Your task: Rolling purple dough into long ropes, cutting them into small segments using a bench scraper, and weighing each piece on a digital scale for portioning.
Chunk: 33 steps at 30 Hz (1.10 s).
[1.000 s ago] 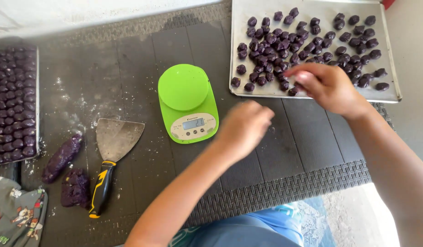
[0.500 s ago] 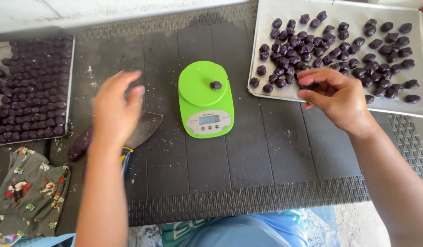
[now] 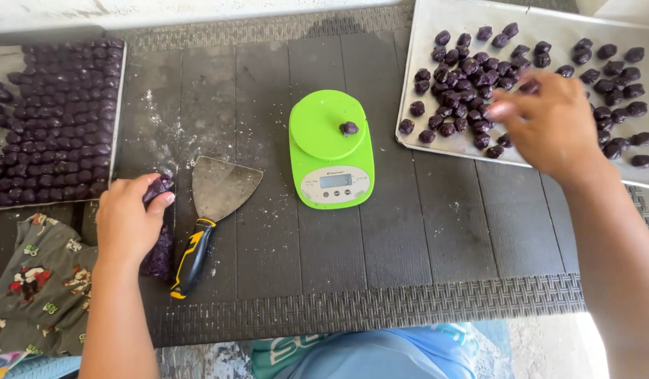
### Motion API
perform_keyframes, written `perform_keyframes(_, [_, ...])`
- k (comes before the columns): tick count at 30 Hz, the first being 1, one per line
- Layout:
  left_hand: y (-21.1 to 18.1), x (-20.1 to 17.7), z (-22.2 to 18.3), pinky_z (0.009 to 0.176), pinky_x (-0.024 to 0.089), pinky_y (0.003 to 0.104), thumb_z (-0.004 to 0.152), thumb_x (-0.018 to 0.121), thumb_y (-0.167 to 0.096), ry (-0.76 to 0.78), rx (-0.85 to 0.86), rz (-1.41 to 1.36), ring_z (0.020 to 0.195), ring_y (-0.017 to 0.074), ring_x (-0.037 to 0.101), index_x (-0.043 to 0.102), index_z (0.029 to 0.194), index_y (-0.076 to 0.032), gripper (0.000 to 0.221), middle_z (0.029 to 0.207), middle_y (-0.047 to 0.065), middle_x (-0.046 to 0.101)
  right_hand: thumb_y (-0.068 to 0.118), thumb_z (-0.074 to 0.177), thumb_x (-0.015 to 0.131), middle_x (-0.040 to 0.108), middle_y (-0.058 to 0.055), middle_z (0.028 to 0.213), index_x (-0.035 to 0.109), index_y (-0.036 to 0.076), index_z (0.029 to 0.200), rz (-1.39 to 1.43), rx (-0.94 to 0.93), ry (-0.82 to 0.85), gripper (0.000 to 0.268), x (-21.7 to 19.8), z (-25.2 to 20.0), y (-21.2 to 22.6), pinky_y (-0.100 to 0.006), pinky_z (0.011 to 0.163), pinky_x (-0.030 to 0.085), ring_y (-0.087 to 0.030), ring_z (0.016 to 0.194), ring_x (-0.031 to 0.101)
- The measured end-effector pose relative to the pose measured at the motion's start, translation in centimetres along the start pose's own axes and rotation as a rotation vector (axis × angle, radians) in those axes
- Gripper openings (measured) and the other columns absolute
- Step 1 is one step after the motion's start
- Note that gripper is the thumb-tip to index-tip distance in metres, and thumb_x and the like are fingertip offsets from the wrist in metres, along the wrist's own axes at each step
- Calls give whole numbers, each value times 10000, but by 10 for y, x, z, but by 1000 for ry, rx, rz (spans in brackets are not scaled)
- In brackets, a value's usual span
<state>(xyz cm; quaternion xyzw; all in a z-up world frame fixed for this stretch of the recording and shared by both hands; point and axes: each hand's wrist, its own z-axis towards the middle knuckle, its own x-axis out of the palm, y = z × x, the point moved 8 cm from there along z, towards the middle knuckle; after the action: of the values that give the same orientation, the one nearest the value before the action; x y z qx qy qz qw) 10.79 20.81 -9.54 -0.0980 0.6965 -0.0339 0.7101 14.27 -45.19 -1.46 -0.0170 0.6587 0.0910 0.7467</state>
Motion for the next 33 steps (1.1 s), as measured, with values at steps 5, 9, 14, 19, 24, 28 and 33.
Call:
perform_keyframes(5, [-45,-63,-34,1033,451,502,1021,751,-162,-272,165,-227,1133,407,600,745,1366,-88,353,1187,217,664,265,1056,627,629,-222,1400,699,49,1375,221,-202,-39,392,-4,18,77,-513,1006,454,-371,1138,551])
perform_keyframes(9, [-147,-96,-89,894,444,511,972,701,-224,-207,372,-268,1007,394,598,724,1308,-130,351,1085,186,707,-135,947,654,722,-204,1137,686,-89,1343,525,-564,-75,400,-12,19,161,-420,923,611,-307,983,710])
perform_keyframes(14, [-227,3,-142,716,445,519,854,829,-348,-104,673,-216,879,346,607,596,1399,-142,627,1046,118,659,86,1009,693,721,-118,1210,724,78,1339,353,-646,-100,331,53,51,199,-468,880,559,-337,1036,670])
perform_keyframes(19, [-181,-10,-158,933,538,505,805,803,-579,-171,571,-280,1117,339,683,680,1348,-102,733,1285,119,718,61,1053,647,668,-163,1076,707,0,1201,492,-574,-120,171,19,27,199,-448,811,552,-342,913,695])
perform_keyframes(24, [-132,8,-159,940,538,394,956,729,-195,-122,271,-485,971,230,717,767,1262,-136,313,1122,25,807,171,920,815,754,-52,970,716,71,1133,813,-213,127,256,26,-20,170,-270,735,605,-130,790,695])
perform_keyframes(28, [-134,5,-149,935,541,372,949,744,-256,-142,236,-437,935,207,710,826,1080,-151,187,1024,-17,817,128,934,779,775,-48,1078,636,88,1392,884,-222,127,482,19,-59,171,-263,798,614,-126,892,736])
perform_keyframes(33, [-128,1,-140,823,574,312,881,777,-155,-52,154,-482,824,132,713,827,948,-161,84,921,-41,809,54,842,836,728,-126,1266,733,30,1070,1135,-7,148,252,21,-91,153,-245,863,629,-145,900,722])
